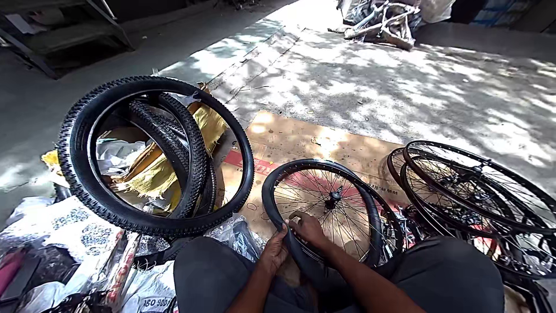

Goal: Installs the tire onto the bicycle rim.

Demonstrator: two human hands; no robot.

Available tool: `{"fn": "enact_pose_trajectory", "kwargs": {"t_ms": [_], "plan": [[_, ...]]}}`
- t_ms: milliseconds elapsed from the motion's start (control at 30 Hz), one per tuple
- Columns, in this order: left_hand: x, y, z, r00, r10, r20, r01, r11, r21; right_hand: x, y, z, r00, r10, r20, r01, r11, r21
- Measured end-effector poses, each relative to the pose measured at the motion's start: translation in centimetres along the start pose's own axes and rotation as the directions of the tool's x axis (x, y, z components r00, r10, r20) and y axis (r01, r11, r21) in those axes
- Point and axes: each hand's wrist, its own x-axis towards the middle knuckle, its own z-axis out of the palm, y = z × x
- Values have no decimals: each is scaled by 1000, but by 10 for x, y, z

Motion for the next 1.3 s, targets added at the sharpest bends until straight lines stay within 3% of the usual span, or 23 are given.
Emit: {"fn": "enact_pose_trajectory", "kwargs": {"t_ms": [67, 200, 400, 533, 767, 933, 1133, 1300], "plan": [[0, 1, 2, 1000, 6, -10, -6, 1000, 8, 1, 0, 1, 1000, -11, -23, 11, 1000, 4], [6, 3, -6, 998, 30, -51, -31, 999, -16, -2, 7, -2, 979, -154, 136, 144, 986, 78], [2, -1, 2, 1000, 0, -16, 0, 1000, 9, 1, 3, 3, 999, 17, -26, -17, 1000, 7], [5, 1, -6, 999, 46, -25, -46, 999, -6, -7, 5, -3, 980, -142, 141, 135, 989, 60], [5, -1, -4, 999, 23, -24, -23, 1000, -2, 2, 6, 3, 991, -125, 42, 124, 992, 9], [9, 1, -9, 999, 40, -22, -40, 998, -39, -1, 15, -1, 952, -275, 134, 264, 960, 94], [6, 0, -5, 1000, 17, -15, -17, 1000, -16, -2, 1, 0, 981, -180, 75, 185, 981, -66], [5, 2, -7, 999, 30, -31, -30, 999, -12, -5, 12, -3, 946, -288, 149, 281, 957, 67]]}}
